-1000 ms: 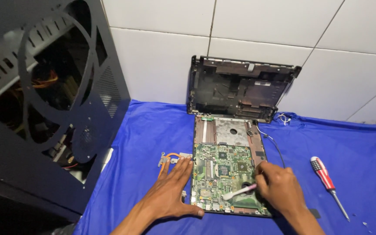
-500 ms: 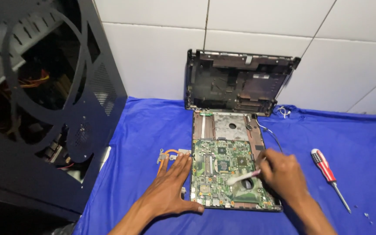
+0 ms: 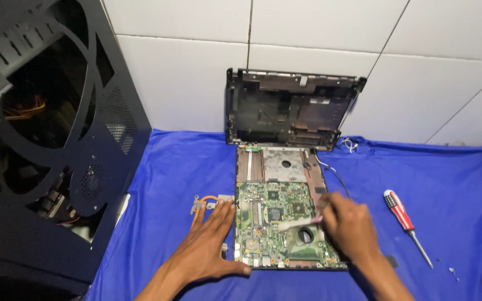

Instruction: The person uses a toothbrush to clean a disassembled laptop motherboard and a heat sink assembly. They scrub various areas of the circuit board and the heat sink, then place the heat sink back onto the motherboard.

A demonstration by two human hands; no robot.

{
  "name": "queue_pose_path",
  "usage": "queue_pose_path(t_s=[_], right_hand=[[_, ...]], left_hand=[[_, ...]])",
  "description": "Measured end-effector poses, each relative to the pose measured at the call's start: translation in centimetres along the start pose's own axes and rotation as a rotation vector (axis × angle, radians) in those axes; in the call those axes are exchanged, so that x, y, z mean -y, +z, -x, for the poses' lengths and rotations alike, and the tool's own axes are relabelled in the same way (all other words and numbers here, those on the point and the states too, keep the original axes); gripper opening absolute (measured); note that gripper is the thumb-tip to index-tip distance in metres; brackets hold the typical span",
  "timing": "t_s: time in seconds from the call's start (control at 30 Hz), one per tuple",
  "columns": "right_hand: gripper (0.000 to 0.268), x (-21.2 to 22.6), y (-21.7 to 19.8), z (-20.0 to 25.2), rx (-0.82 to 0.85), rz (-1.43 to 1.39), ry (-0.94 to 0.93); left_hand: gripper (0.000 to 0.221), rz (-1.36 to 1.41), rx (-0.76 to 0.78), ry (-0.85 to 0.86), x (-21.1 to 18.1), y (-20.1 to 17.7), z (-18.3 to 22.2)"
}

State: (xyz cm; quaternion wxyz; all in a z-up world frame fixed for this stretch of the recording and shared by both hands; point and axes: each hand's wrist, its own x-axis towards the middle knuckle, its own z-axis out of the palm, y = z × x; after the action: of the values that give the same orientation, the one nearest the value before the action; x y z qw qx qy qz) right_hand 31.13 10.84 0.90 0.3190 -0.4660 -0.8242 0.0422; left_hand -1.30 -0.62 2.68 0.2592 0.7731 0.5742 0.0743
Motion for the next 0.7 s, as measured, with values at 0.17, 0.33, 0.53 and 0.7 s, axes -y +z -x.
queue_pose_path(t_s=[0.17, 0.33, 0.53, 0.7], right_hand=[[0.014, 1.7, -0.2, -0.3, 0.000, 0.049, 0.124], [0.043, 0.4, 0.5, 0.4, 0.203, 0.056, -0.008], [0.023, -1.9, -0.3, 0.2, 0.023, 0.159, 0.058], [0.017, -1.8, 0.4, -0.3, 0.024, 0.154, 0.096]], left_hand=[[0.133, -0.006, -0.019, 0.010, 0.0, 0.2, 0.0], [0.134, -0.011, -0.002, -0.005, 0.1, 0.0, -0.1], [0.134, -0.028, -0.047, 0.026, 0.3, 0.2, -0.3], [0.134, 0.002, -0.004, -0.008, 0.1, 0.1, -0.1]])
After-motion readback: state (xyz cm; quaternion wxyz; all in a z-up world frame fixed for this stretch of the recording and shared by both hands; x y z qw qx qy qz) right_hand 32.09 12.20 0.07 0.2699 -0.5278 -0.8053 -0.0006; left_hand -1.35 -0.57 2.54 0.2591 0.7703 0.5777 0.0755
